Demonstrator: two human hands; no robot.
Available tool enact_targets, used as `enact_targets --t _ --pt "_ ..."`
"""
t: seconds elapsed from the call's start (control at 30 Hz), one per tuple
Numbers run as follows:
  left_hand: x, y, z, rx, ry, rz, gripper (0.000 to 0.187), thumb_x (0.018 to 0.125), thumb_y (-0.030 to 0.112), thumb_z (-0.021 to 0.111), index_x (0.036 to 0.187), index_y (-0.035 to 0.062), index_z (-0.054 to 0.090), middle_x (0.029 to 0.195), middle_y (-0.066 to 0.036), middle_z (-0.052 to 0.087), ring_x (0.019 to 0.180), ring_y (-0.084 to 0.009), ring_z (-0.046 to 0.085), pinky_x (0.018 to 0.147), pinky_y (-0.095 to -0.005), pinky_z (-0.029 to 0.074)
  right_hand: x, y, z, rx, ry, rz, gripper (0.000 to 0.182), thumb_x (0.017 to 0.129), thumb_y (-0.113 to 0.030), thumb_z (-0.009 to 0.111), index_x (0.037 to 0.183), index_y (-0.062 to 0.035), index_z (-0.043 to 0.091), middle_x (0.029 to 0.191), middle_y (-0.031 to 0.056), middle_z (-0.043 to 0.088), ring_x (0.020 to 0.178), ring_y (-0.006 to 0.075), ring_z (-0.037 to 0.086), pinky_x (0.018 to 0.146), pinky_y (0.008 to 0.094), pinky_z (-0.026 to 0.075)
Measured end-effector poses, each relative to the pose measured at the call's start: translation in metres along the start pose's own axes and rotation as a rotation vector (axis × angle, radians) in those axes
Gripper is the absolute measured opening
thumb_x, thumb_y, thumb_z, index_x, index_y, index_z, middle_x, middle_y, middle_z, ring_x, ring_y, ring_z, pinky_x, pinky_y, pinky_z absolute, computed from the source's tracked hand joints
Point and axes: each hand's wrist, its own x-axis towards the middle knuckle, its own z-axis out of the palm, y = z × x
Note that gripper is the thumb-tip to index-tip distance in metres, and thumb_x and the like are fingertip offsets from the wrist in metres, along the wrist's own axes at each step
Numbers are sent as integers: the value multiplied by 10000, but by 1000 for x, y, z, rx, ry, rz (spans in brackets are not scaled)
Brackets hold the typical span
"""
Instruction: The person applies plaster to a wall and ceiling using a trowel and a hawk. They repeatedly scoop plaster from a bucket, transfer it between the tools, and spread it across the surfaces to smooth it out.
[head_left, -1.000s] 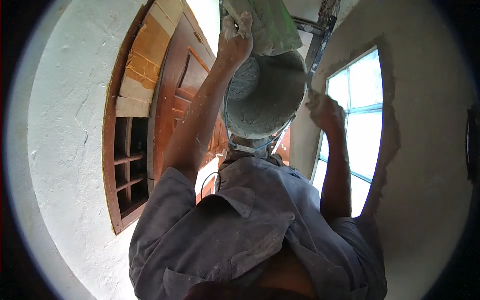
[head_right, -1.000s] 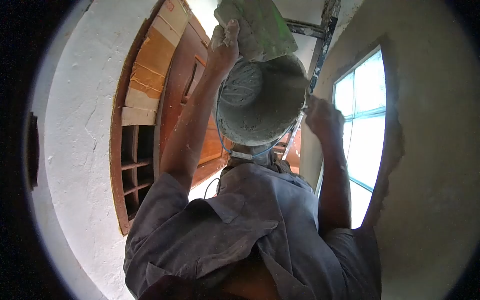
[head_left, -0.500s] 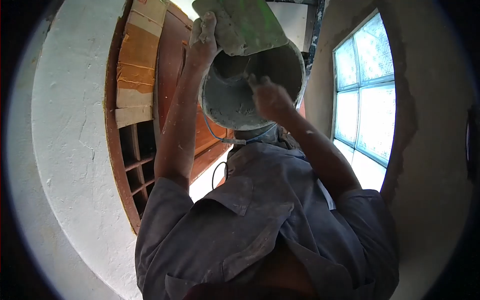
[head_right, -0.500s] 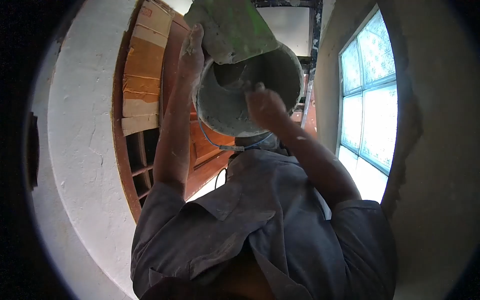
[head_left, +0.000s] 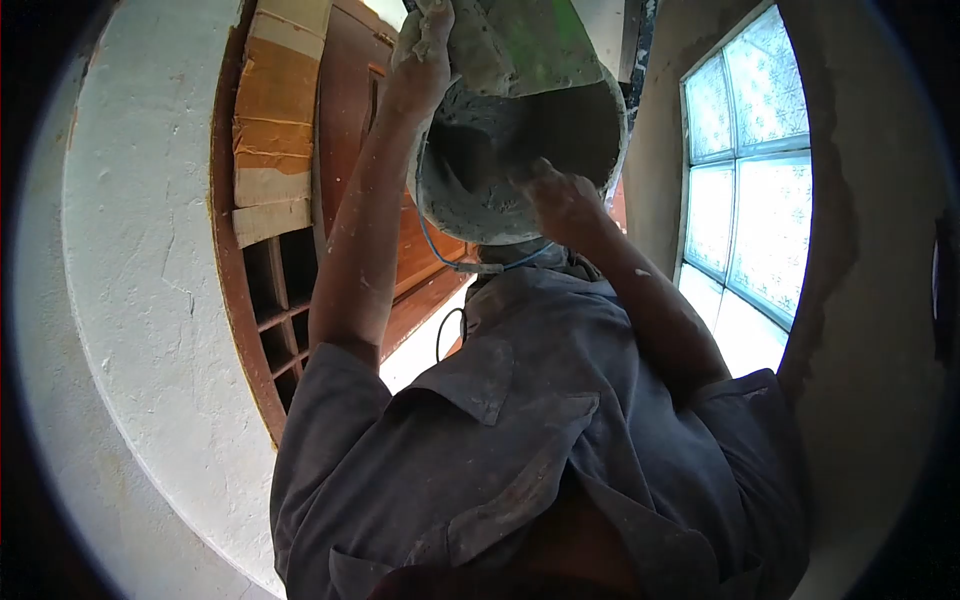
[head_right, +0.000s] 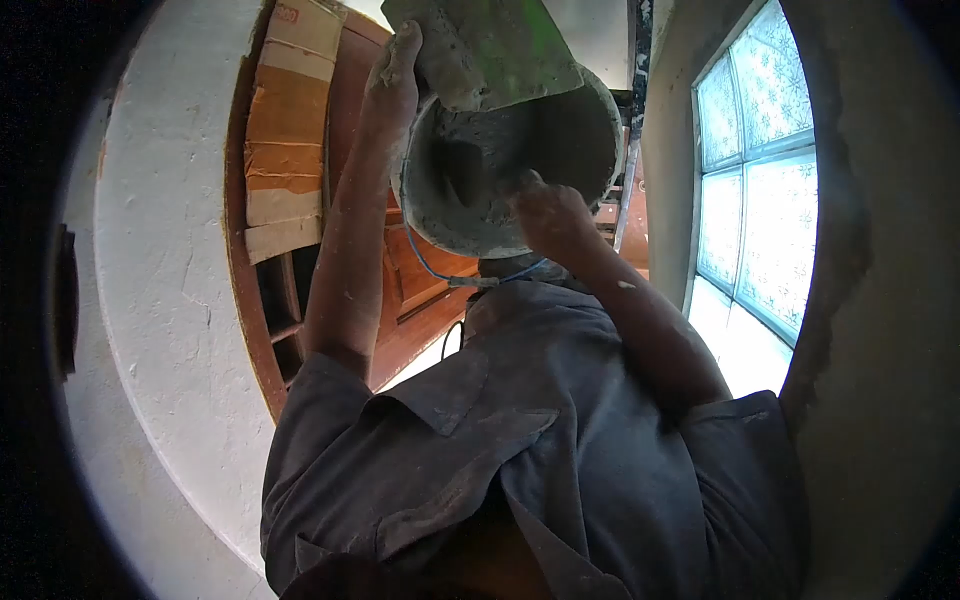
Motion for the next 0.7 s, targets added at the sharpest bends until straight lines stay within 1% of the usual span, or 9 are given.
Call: enact_targets --t 0.07,0.17,0.2,0.3,0.4,0.5,0.53,0.6,0.7 --pt "1 -1 -1 25 -7 17 559 992 436 479 1309 -24 482 1197 -134 590 1073 -197 597 922 -332 493 -18 22 -1 -51 -136 37 297 821 -100 573 1108 -31 608 950 184 653 874 359 655 762 454 529" --pt "-2 0 -3 -15 -5 -2 563 990 439 482 1310 -24 482 1197 -132 591 1072 -198 598 920 -331 494 -3 21 -51 167 -312 290 325 802 -84 573 1118 -21 615 968 190 669 934 388 647 822 475 516" --pt "-4 -1 -3 -34 0 -12 564 989 440 483 1310 -24 482 1197 -132 591 1072 -199 598 920 -331 494 -6 20 -57 294 -195 212 396 800 -87 576 1186 -2 570 1010 234 656 981 409 632 876 476 495" --pt "-5 -1 -3 -84 15 -32 568 988 443 486 1311 -24 483 1197 -131 591 1070 -200 598 919 -330 495 -1 -17 -87 462 -140 222 493 795 -78 572 1276 2 499 1024 289 635 996 415 627 906 453 486" --pt "-5 -1 -3 -96 44 -39 578 985 448 490 1319 -24 478 1201 -130 590 1073 -201 597 920 -328 493 5 -43 -89 676 -363 327 630 762 -80 610 1367 -36 442 1207 261 591 1125 362 593 956 430 475" --pt "-5 1 -4 -60 83 -57 599 982 452 494 1342 -26 463 1216 -132 586 1085 -204 592 930 -325 484 7 -66 -77 619 -651 280 636 755 -67 600 1372 -42 448 1204 261 595 1125 371 587 983 419 462" --pt "-6 2 -7 -42 91 -77 606 982 452 494 1351 -27 456 1223 -134 584 1091 -205 590 935 -325 480 -11 -56 -46 443 -510 195 593 751 -48 585 1336 -36 491 1213 254 597 1131 367 585 985 413 459" --pt "-10 -1 -10 -36 116 -82 607 984 446 492 1358 -29 450 1233 -137 581 1097 -206 587 940 -325 475 -33 -8 -4 329 -505 206 574 747 -28 571 1319 -50 524 1252 253 583 1153 357 581 982 420 462" --pt "-9 -2 -13 -69 135 -28 589 989 432 486 1352 -31 455 1241 -139 578 1101 -204 586 940 -328 475 -36 33 -22 253 -424 410 573 743 -11 555 1312 -75 548 1247 244 593 1136 344 597 973 420 471"
